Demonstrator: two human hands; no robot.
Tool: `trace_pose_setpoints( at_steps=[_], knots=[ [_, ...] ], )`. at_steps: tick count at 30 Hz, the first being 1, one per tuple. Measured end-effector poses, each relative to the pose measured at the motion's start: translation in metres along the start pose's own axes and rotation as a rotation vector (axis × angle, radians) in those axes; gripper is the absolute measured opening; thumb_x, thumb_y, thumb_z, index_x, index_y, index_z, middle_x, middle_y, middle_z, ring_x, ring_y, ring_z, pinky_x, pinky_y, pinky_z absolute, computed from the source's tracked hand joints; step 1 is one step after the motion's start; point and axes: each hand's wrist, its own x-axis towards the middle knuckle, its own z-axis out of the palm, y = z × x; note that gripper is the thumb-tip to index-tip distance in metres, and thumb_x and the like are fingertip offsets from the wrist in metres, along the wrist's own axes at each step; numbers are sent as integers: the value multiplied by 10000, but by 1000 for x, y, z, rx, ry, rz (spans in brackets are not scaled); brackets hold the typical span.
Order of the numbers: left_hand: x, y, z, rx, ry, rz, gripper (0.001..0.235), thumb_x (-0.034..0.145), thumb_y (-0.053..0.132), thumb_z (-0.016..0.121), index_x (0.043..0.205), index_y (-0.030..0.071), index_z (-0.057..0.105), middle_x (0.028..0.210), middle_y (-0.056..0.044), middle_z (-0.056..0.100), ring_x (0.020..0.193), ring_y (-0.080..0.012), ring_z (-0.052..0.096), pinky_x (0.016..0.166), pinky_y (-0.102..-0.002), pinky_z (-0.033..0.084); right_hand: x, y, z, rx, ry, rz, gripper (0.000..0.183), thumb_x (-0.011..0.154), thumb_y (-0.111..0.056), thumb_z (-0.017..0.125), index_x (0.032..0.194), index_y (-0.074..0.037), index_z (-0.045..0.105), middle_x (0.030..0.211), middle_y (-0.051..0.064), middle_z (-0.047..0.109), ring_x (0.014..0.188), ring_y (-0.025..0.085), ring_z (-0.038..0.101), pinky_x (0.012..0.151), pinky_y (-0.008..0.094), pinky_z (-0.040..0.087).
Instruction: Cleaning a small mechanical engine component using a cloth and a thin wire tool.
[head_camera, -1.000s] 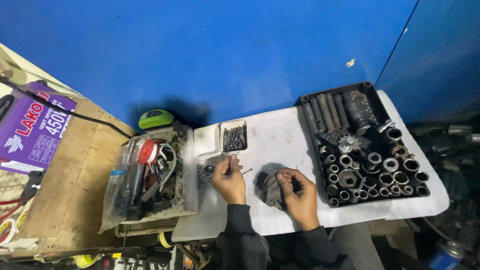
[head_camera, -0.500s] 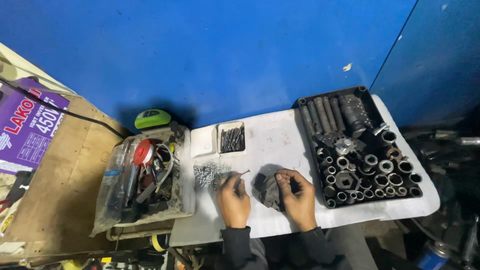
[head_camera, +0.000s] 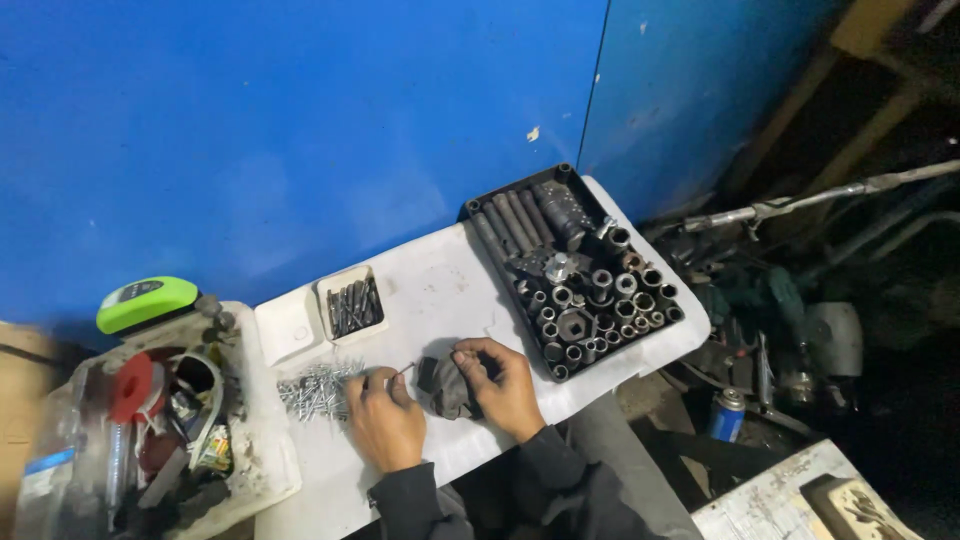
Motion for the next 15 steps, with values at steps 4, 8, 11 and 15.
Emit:
trace_pose_setpoints(
  at_steps=[4,8,11,15],
  knots=[
    [2,1,-1,80,-68,2,117,865,136,706,978,129,738,1086,-100,615,876,-339,648,772,-453,521,-1,-8,0,-4,-34,-39,180,880,-142,771,1002,-10,782,791,7,711,658,87,553,636,223,484],
    [-6,-1,-1,42,-23,61,125,842,99,694,963,133,691,1072,-88,601,888,-348,638,775,-468,513,0,1,-2,-39,-112,-119,270,788,-139,837,1007,6,771,885,39,766,754,122,612,720,246,528],
    [-12,-6,0,-181,73,108,106,865,10,631,955,66,627,1025,-130,611,890,-357,613,807,-475,476,-3,-2,-3,-84,-230,-164,153,775,-70,808,915,-15,781,833,56,783,713,145,692,714,255,554],
    [-18,-6,-2,-427,63,142,179,860,-66,587,994,46,627,846,-118,714,719,-320,683,711,-428,520,-2,-2,-4,-34,-164,-78,90,842,-74,780,905,-11,774,775,10,728,672,102,593,671,231,499]
  ],
)
